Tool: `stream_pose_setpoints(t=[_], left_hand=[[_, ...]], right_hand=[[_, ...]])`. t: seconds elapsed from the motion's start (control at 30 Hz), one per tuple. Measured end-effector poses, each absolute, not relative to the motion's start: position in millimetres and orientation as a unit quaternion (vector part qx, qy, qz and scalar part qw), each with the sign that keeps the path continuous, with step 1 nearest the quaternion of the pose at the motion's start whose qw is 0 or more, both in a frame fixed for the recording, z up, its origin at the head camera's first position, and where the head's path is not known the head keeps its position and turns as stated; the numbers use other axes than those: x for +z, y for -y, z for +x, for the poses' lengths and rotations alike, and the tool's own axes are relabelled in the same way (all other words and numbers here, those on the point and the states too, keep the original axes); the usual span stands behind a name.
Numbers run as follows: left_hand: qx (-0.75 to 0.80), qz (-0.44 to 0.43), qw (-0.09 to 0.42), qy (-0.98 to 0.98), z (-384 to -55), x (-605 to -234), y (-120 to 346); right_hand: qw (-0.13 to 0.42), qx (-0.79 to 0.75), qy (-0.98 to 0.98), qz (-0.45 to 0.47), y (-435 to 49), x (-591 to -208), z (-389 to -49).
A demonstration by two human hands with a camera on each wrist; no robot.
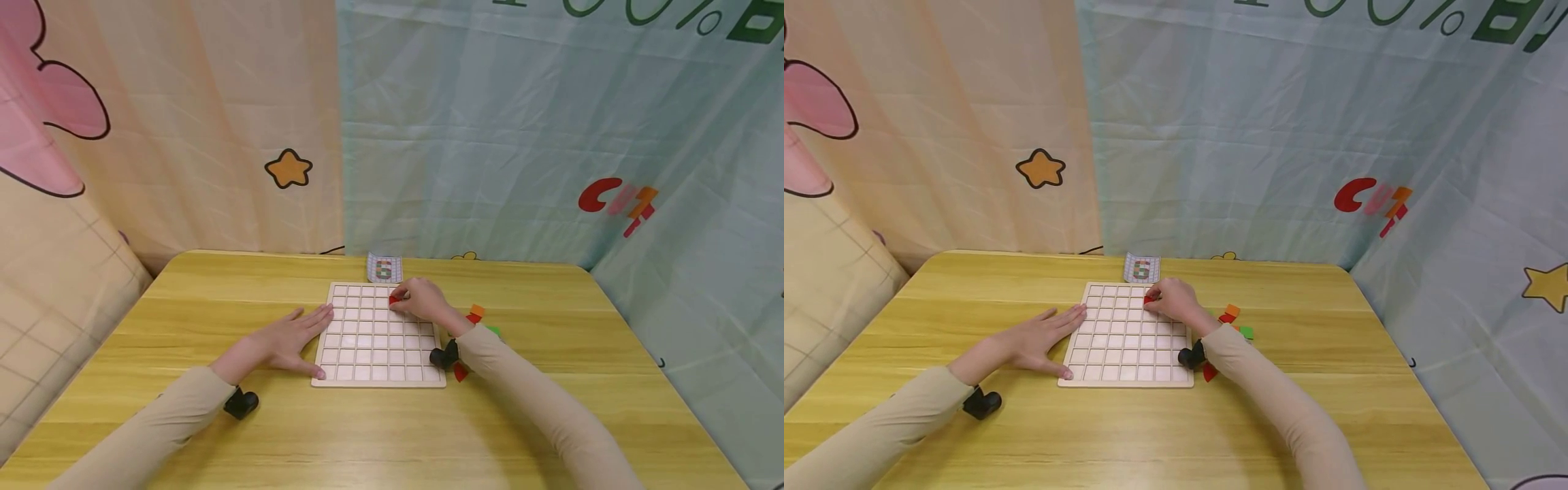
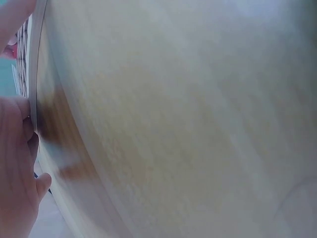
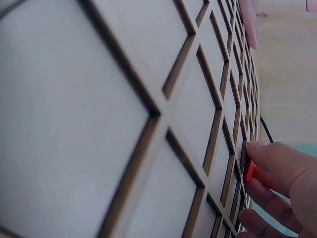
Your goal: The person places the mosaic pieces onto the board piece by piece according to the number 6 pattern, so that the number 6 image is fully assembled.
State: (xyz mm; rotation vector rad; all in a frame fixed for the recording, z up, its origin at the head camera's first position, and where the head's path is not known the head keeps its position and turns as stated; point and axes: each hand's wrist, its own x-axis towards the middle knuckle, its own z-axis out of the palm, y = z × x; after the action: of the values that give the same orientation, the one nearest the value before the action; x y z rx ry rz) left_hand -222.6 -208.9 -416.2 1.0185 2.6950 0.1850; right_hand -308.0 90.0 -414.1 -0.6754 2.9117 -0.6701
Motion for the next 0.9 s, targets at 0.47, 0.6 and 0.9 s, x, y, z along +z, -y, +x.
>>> stream_pose_setpoints(t=[0.47,0.6,0.9], left_hand=[[0.06,0.351,0.124,-0.926,-222.9,-414.6,208.0],[0.061,0.352,0.124,-0.926,-222.9,-414.3,207.7],[0.061,0.354,0.125,-0.925,-222.6,-415.4,208.4]], right_hand=[[0.045,-0.208,-0.953,-0.217,-91.2,-409.4,-307.1],[0.047,-0.209,-0.953,-0.215,-91.9,-409.4,-307.1],[0.059,-0.231,-0.946,-0.219,-96.1,-408.0,-305.0]])
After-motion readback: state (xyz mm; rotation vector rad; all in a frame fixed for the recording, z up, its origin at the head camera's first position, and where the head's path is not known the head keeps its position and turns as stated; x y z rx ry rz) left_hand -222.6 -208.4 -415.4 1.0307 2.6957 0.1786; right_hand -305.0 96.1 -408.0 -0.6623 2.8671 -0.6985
